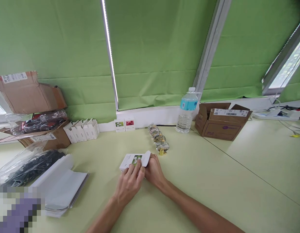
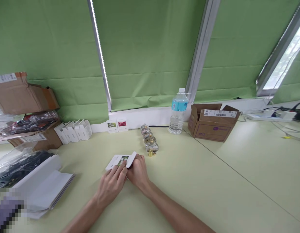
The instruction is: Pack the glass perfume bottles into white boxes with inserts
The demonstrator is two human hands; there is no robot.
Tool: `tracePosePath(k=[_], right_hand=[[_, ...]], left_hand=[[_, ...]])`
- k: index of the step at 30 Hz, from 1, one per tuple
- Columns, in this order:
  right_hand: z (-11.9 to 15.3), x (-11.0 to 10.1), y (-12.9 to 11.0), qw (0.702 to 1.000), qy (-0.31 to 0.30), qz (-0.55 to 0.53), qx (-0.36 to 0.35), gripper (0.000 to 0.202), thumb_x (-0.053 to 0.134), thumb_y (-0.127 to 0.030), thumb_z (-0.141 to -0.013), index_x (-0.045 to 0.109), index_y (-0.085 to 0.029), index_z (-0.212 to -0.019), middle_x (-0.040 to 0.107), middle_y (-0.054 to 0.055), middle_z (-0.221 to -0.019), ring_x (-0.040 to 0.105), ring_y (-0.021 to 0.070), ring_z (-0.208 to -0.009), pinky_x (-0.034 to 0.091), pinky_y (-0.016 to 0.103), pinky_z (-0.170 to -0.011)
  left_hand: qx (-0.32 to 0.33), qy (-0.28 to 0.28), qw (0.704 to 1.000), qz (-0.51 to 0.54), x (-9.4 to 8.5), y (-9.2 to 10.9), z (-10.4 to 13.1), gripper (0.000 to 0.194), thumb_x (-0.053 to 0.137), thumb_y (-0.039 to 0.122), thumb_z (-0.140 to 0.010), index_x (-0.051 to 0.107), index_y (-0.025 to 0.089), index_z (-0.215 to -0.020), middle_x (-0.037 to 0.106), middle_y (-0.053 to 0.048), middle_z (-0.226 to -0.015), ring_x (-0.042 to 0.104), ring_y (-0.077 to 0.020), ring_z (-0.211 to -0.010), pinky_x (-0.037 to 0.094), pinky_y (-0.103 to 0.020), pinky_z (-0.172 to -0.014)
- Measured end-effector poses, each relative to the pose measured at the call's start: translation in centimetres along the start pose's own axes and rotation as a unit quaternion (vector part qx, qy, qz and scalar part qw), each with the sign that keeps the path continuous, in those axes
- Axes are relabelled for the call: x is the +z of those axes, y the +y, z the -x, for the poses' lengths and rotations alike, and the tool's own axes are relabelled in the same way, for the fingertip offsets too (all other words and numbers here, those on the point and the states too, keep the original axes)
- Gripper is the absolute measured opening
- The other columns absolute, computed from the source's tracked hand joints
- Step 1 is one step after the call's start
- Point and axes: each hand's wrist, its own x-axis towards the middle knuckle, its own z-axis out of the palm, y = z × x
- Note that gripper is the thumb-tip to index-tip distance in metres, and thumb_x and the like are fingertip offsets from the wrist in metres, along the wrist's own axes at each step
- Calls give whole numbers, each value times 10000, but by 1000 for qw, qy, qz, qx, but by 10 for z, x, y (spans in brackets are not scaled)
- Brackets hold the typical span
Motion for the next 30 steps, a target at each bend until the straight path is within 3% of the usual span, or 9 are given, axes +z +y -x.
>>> tracePosePath(k=[3, 8, 16, 23, 30], right_hand=[[-3, -9, -4, 1000, -13, 4, 1, 136, 578, -150, -736, 638, -177, -617, 674, 24, -705, 545, 165, -724, 310, 282, -707], [-8, -26, -9, 999, -36, 25, 8, 147, 608, -208, -745, 671, -179, -615, 672, 28, -690, 559, 163, -708, 319, 275, -697], [-10, -53, -14, 997, -34, 67, 12, 171, 575, -230, -747, 670, -194, -609, 602, 0, -623, 505, 129, -622, 318, 250, -645], [-10, -75, -17, 990, -24, 136, 13, 237, 548, -227, -710, 509, -179, -482, 485, -18, -554, 419, 113, -573, 273, 240, -577], [-33, -96, -36, 976, -60, 208, 14, 256, 549, -229, -676, 493, -184, -430, 498, -2, -528, 403, 111, -537, 223, 255, -515]], left_hand=[[-36, -15, 999, 14, 1, -2, -1, 265, 542, 128, -842, 576, 115, -1104, 644, -146, -1181, 644, -223, -889, 479, -364, -744], [-38, -35, 998, 20, 1, -10, -1, 388, 501, 128, -872, 502, 135, -1259, 632, -115, -1206, 603, -226, -1080, 458, -378, -921], [-45, -51, 997, 25, 2, -15, 4, 452, 477, 136, -898, 444, 171, -1347, 614, -112, -1245, 601, -212, -1110, 474, -328, -904], [-51, -53, 997, 32, 1, -15, 1, 443, 510, 130, -883, 467, 170, -1322, 606, -112, -1257, 598, -222, -1112, 476, -327, -888], [-66, -66, 995, 36, 3, -20, 4, 481, 499, 111, -876, 428, 161, -1349, 622, -115, -1222, 594, -217, -1116, 481, -328, -893]])
